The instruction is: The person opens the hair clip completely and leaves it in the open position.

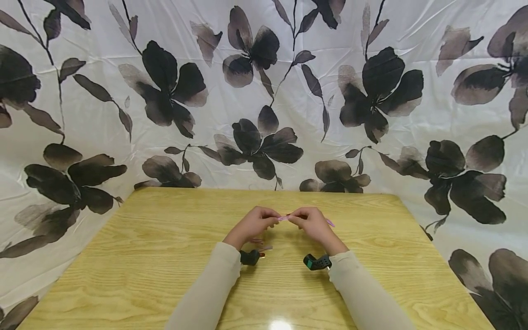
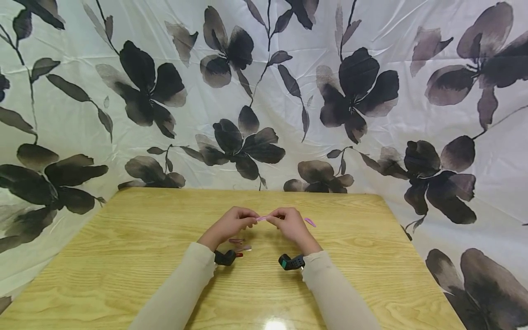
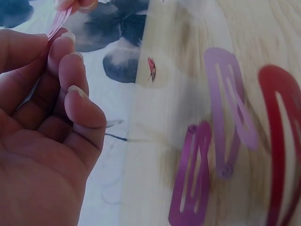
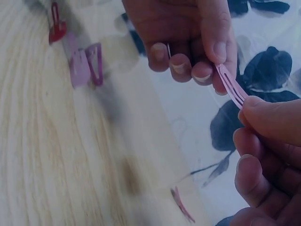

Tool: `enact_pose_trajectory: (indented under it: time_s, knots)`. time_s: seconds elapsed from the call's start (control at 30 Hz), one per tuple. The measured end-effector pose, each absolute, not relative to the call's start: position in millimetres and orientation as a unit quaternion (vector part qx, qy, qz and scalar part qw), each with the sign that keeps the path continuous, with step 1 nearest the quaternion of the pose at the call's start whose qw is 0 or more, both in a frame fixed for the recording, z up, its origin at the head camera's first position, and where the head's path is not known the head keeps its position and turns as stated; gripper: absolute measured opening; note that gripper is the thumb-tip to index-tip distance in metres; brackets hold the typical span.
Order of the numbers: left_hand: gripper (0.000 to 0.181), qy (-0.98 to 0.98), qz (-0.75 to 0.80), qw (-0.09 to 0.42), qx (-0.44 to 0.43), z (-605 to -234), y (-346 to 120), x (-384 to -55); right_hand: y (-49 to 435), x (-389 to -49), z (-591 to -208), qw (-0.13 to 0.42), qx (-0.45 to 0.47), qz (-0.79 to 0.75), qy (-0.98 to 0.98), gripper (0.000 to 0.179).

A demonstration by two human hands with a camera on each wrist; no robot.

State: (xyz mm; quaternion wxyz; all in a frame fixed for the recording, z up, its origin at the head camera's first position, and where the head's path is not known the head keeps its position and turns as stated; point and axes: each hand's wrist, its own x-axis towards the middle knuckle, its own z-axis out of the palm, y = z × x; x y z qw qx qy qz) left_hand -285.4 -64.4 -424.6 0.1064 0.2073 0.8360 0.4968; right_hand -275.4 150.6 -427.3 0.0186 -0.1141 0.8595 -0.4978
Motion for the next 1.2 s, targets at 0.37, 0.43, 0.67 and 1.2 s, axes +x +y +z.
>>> enact_pose_trajectory:
  time_s: [0.37, 0.43, 0.67, 1.2]
  knots:
    - [0.027, 0.829, 0.511, 0.116, 0.197, -426, -81, -273, 139, -267, -430, 0.019, -0.141, -0.496, 0.856, 0.015]
    - [0.028, 0.827, 0.512, 0.113, 0.202, -427, -84, -271, 137, -265, -430, 0.020, -0.147, -0.496, 0.856, 0.016]
    - [0.026, 0.810, 0.537, 0.123, 0.198, -433, -92, -266, 131, -256, -427, 0.025, -0.174, -0.503, 0.846, 0.016]
    - [0.024, 0.812, 0.543, 0.108, 0.184, -437, -103, -253, 120, -251, -434, 0.021, -0.182, -0.504, 0.844, 0.010]
